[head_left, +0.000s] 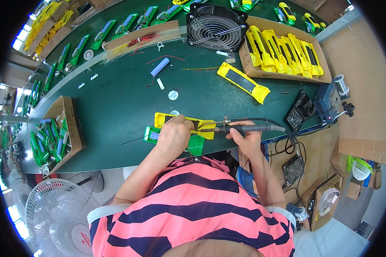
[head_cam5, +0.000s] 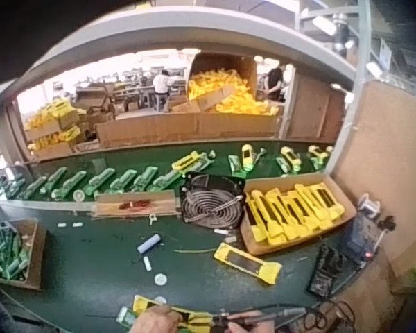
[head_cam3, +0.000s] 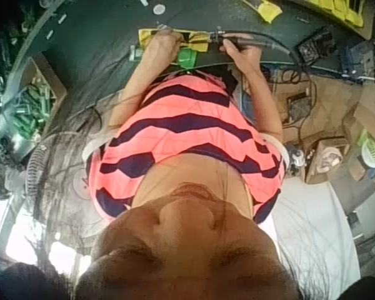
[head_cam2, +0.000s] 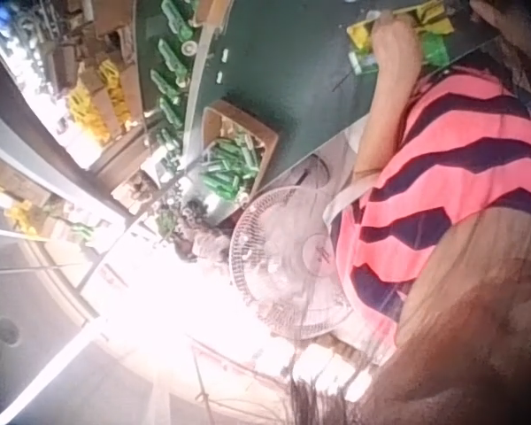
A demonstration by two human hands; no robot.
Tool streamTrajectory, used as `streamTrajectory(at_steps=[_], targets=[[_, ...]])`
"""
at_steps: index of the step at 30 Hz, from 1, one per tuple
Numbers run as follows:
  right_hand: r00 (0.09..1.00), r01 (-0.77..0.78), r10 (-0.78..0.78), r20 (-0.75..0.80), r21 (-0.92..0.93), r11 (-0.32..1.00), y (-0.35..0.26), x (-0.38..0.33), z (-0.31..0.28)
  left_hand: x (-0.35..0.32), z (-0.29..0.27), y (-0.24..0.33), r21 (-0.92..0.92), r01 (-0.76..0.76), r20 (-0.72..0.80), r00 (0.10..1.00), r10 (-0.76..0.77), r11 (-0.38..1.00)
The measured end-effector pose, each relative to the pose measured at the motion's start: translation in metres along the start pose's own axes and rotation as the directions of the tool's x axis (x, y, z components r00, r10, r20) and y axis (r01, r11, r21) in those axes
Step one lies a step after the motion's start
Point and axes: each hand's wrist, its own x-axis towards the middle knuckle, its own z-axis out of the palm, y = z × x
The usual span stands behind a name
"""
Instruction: Soldering electrical wires and components into flashlight housings on an assembly line.
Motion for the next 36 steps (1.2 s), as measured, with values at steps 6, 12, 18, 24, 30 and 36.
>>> streamTrajectory(at_steps=[6, 12, 18, 24, 30, 36], targets=[[0.999, -0.026, 0.026, -0.042, 0.006, 1.000, 0.010, -0.004, 0.006, 0.001, 0.001, -0.001, 0.003, -0.011, 0.011, 1.000, 0.011, 1.000], [0.996, -0.001, 0.005, -0.084, 0.056, 0.998, 0.014, -0.011, 0.009, 0.000, 0.002, 0.000, 0.019, -0.046, -0.004, 0.999, 0.046, 0.999], [0.990, -0.057, 0.055, -0.126, -0.012, 0.998, 0.007, -0.022, 0.010, 0.000, 0.004, -0.001, 0.070, -0.026, 0.029, 0.999, 0.024, 0.997], [0.985, 0.173, -0.169, 0.038, -0.269, 0.947, -0.009, -0.038, 0.013, -0.002, 0.004, 0.001, 0.092, -0.026, 0.028, 0.999, 0.023, 0.995], [0.955, 0.258, -0.157, 0.253, -0.439, 0.860, -0.001, -0.031, 0.039, -0.002, 0.004, 0.005, 0.060, -0.048, 0.014, 0.999, 0.047, 0.997], [0.964, 0.161, -0.032, 0.266, -0.479, 0.863, 0.012, -0.034, 0.042, -0.003, 0.002, 0.008, 0.076, -0.043, 0.031, 0.999, 0.041, 0.996]])
